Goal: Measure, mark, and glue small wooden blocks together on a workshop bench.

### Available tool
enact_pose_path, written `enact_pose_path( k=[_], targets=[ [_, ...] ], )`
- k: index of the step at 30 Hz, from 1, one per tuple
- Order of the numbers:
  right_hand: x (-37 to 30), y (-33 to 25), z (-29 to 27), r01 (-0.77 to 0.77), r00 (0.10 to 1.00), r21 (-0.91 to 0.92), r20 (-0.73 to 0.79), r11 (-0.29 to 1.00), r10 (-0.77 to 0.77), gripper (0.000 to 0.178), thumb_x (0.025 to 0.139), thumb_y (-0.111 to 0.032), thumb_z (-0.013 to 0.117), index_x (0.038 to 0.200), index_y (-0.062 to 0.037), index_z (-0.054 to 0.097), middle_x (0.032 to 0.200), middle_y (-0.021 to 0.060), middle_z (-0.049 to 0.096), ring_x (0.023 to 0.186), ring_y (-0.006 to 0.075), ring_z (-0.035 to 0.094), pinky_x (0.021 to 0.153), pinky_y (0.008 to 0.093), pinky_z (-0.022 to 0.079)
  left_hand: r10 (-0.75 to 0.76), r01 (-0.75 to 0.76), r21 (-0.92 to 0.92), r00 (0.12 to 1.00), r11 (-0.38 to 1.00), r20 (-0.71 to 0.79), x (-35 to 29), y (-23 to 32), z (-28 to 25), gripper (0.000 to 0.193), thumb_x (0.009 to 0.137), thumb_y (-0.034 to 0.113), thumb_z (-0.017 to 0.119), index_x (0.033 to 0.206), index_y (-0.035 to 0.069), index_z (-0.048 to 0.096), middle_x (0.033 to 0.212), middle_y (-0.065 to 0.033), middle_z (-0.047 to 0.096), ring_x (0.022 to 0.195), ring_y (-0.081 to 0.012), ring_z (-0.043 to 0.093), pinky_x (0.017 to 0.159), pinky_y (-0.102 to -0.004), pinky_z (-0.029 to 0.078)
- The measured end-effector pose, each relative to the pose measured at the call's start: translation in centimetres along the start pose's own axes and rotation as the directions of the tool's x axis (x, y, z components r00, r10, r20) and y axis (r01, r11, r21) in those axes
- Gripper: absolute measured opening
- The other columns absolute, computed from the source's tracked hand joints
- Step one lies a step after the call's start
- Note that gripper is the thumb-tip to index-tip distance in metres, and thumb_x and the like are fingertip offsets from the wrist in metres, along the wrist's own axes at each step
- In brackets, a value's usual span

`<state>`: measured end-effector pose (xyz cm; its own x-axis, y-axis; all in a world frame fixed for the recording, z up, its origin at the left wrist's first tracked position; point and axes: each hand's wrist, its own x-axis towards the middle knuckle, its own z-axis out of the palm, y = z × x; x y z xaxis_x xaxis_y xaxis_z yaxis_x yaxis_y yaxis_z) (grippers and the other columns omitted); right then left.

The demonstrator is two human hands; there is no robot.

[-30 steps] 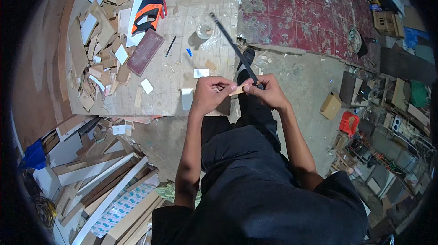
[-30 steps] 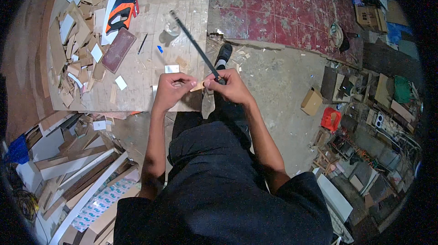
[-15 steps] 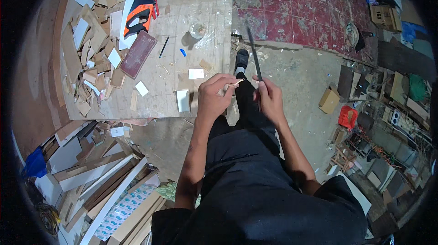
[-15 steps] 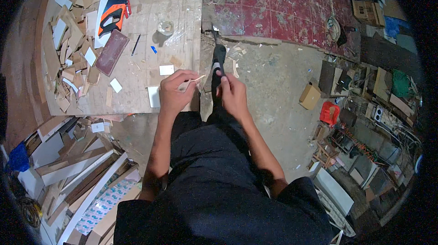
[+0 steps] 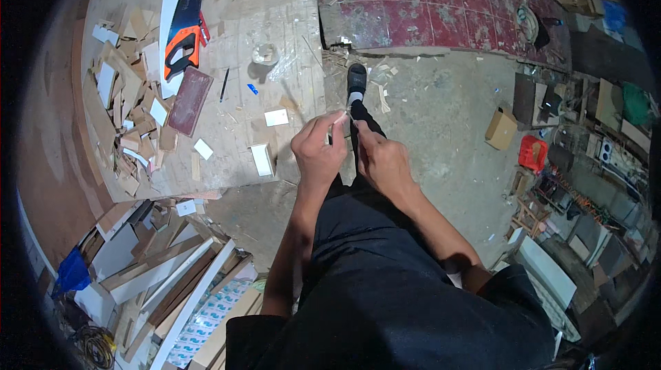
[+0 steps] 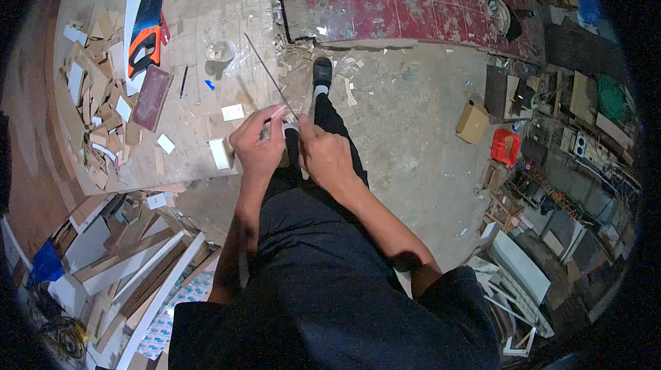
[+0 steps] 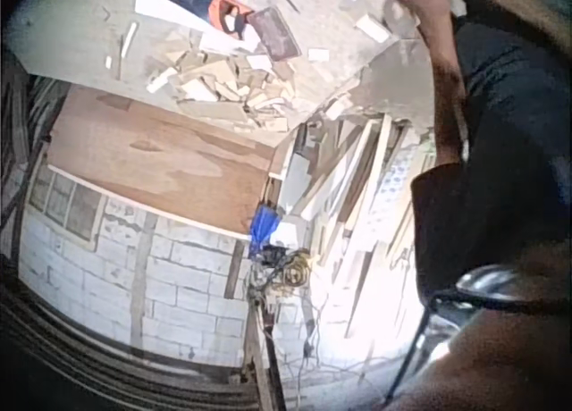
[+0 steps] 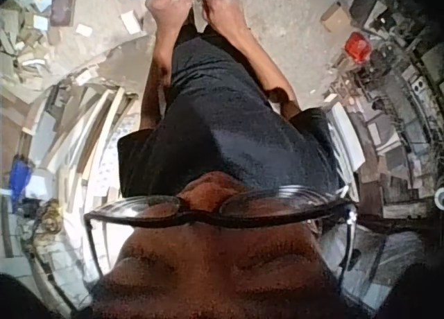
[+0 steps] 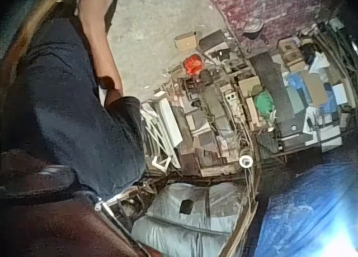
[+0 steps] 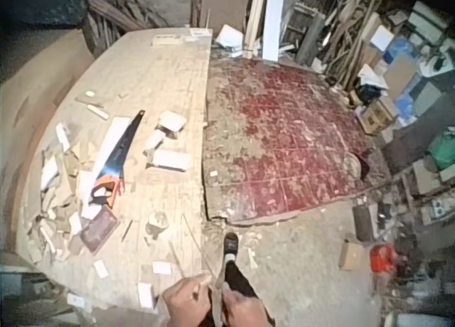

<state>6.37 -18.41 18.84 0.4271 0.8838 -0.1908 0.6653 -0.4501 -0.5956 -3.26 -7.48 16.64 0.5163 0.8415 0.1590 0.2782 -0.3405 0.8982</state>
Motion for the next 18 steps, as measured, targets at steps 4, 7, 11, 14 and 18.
enact_pose_path(
  k=[4, 7, 11, 14, 18],
  targets=[
    [0.6, -0.1, 0.0, 0.003, 0.999, -0.079, 0.046, 0.997, 0.0, 0.048, 0.077, -0.006, 0.058, 0.123, 0.0035, 0.049, 0.076, 0.0193, 0.064, 0.062, 0.0376, 0.064, 0.054, 0.0461, 0.051, -0.001, 0.004, 0.049, 0.998, 0.999, -0.06, 0.2, -0.1, 0.8, 0.016, 0.076, -0.007, 0.064, 0.09, 0.0, 0.068, 0.085, -0.0148, 0.069, 0.078, -0.0298, 0.069, 0.069, -0.0341, 0.054],
    [2.5, 0.0, 0.5, 0.012, 0.999, -0.098, 0.054, 0.995, -0.006, 0.044, 0.079, -0.007, 0.055, 0.121, 0.0054, 0.049, 0.073, 0.0204, 0.064, 0.062, 0.0375, 0.065, 0.055, 0.0462, 0.051, 0.016, -0.014, 0.071, 1.0, 0.997, -0.025, 0.5, -0.6, 0.9, 0.016, 0.077, -0.008, 0.061, 0.089, 0.0, 0.067, 0.085, -0.0151, 0.069, 0.079, -0.031, 0.069, 0.07, -0.0351, 0.054],
    [1.5, -0.8, -0.2, -0.039, 0.993, -0.137, 0.103, 0.99, 0.053, 0.027, 0.08, -0.006, 0.054, 0.105, 0.0047, 0.053, 0.071, 0.021, 0.064, 0.063, 0.0376, 0.065, 0.055, 0.046, 0.051, 0.045, -0.044, 0.051, 0.999, 0.998, -0.026, 1.1, -1.1, 1.3, 0.014, 0.078, -0.006, 0.061, 0.089, -0.001, 0.067, 0.085, -0.0153, 0.069, 0.078, -0.0304, 0.069, 0.07, -0.0348, 0.054],
    [2.3, -0.4, -0.4, -0.051, 0.998, -0.088, 0.027, 0.995, 0.054, 0.023, 0.079, -0.005, 0.054, 0.1, 0.0048, 0.053, 0.07, 0.0209, 0.064, 0.062, 0.038, 0.065, 0.056, 0.046, 0.051, 0.03, -0.029, 0.061, 1.0, 0.998, -0.003, 1.1, -0.7, 1.2, 0.012, 0.08, -0.004, 0.063, 0.091, -0.001, 0.068, 0.085, -0.0147, 0.07, 0.078, -0.0256, 0.07, 0.071, -0.0315, 0.054],
    [2.2, -0.7, -0.3, -0.027, 1.0, -0.07, -0.016, 0.997, 0.026, 0.018, 0.079, -0.004, 0.054, 0.094, 0.0052, 0.056, 0.067, 0.0214, 0.062, 0.061, 0.0381, 0.064, 0.055, 0.0461, 0.05, -0.023, 0.024, 0.028, 1.0, 0.999, -0.013, 1.2, -0.2, 1.5, 0.012, 0.08, -0.004, 0.063, 0.09, -0.001, 0.069, 0.084, -0.0141, 0.07, 0.076, -0.0247, 0.07, 0.07, -0.0307, 0.054]
  ],
)
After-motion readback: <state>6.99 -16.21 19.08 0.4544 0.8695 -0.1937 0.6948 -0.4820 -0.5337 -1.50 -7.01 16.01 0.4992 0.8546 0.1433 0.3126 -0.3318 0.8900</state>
